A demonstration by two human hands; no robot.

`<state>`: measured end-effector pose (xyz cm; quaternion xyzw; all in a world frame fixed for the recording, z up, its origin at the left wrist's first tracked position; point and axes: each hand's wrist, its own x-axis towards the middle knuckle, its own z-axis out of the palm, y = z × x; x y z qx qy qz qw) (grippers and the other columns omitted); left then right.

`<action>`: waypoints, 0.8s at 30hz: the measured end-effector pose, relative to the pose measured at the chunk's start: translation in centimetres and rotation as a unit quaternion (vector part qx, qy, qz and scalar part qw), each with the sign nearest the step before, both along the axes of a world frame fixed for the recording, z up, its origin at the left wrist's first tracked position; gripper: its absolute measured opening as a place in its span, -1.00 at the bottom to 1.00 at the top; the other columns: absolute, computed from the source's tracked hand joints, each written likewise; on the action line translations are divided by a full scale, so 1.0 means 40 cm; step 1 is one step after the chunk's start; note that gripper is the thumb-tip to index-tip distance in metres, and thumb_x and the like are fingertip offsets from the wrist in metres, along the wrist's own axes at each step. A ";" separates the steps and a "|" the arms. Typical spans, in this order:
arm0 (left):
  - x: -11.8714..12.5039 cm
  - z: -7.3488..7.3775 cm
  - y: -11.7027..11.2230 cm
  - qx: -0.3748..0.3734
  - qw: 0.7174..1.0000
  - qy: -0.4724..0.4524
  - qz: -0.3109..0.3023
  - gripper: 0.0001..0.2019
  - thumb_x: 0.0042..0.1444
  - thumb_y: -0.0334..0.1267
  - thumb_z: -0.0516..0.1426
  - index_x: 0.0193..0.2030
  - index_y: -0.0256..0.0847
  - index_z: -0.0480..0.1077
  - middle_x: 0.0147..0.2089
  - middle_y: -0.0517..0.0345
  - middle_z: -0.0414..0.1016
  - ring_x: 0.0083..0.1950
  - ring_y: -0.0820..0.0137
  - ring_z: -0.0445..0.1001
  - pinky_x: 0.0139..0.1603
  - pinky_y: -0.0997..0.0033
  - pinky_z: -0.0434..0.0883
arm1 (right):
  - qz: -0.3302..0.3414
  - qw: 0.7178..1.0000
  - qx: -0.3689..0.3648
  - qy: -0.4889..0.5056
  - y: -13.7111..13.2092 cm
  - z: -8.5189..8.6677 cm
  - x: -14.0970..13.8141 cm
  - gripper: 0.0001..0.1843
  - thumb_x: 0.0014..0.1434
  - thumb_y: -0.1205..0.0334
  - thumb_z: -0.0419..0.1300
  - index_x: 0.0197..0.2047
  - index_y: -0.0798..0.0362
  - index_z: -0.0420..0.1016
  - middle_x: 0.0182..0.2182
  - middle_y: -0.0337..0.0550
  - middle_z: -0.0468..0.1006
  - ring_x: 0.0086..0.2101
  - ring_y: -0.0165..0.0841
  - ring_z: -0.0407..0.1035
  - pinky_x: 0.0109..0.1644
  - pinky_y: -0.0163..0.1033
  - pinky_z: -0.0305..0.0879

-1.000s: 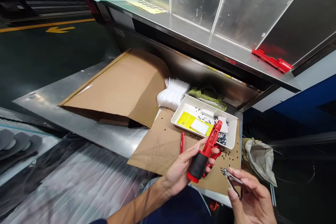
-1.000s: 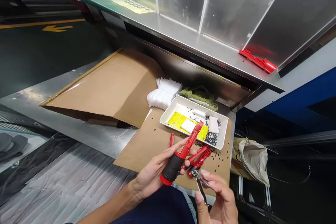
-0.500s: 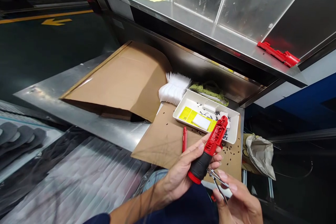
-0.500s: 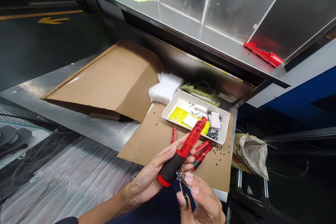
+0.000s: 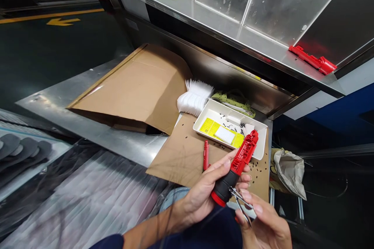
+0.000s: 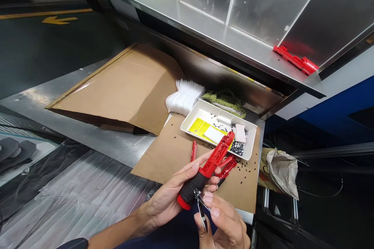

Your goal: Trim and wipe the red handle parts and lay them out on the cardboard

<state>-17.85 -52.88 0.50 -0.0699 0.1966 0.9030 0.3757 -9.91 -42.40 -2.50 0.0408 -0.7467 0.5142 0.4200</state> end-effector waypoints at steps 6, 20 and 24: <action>-0.001 0.005 -0.002 0.009 1.000 0.012 -0.002 -0.65 0.15 -0.19 0.31 0.08 -0.19 0.57 -0.09 -0.06 0.66 -0.17 0.36 0.62 -0.08 0.44 0.53 | 0.018 1.000 -0.007 -0.001 0.013 0.009 0.004 -0.72 0.19 0.47 0.31 -0.07 0.01 0.46 -0.19 -0.19 0.67 -0.17 -0.32 0.62 -0.17 -0.26 0.63; 0.005 0.000 0.006 0.028 0.999 -0.024 -0.010 -0.70 0.23 -0.27 0.25 0.09 -0.25 0.56 -0.08 -0.12 0.67 -0.16 0.34 0.64 -0.04 0.37 0.56 | -0.030 0.996 0.046 0.075 0.063 -0.025 0.024 -0.74 0.14 0.39 0.38 -0.13 0.01 0.47 -0.35 -0.26 0.67 -0.39 -0.29 0.63 -0.39 -0.28 0.63; 0.003 -0.004 0.006 0.035 0.999 -0.031 -0.018 -0.69 0.26 -0.26 0.21 0.11 -0.27 0.54 -0.10 -0.13 0.66 -0.18 0.36 0.64 -0.05 0.39 0.55 | 0.000 0.999 0.027 0.024 0.067 -0.006 0.026 -0.70 0.14 0.43 0.37 -0.07 0.02 0.49 -0.25 -0.19 0.69 -0.27 -0.26 0.64 -0.27 -0.26 0.66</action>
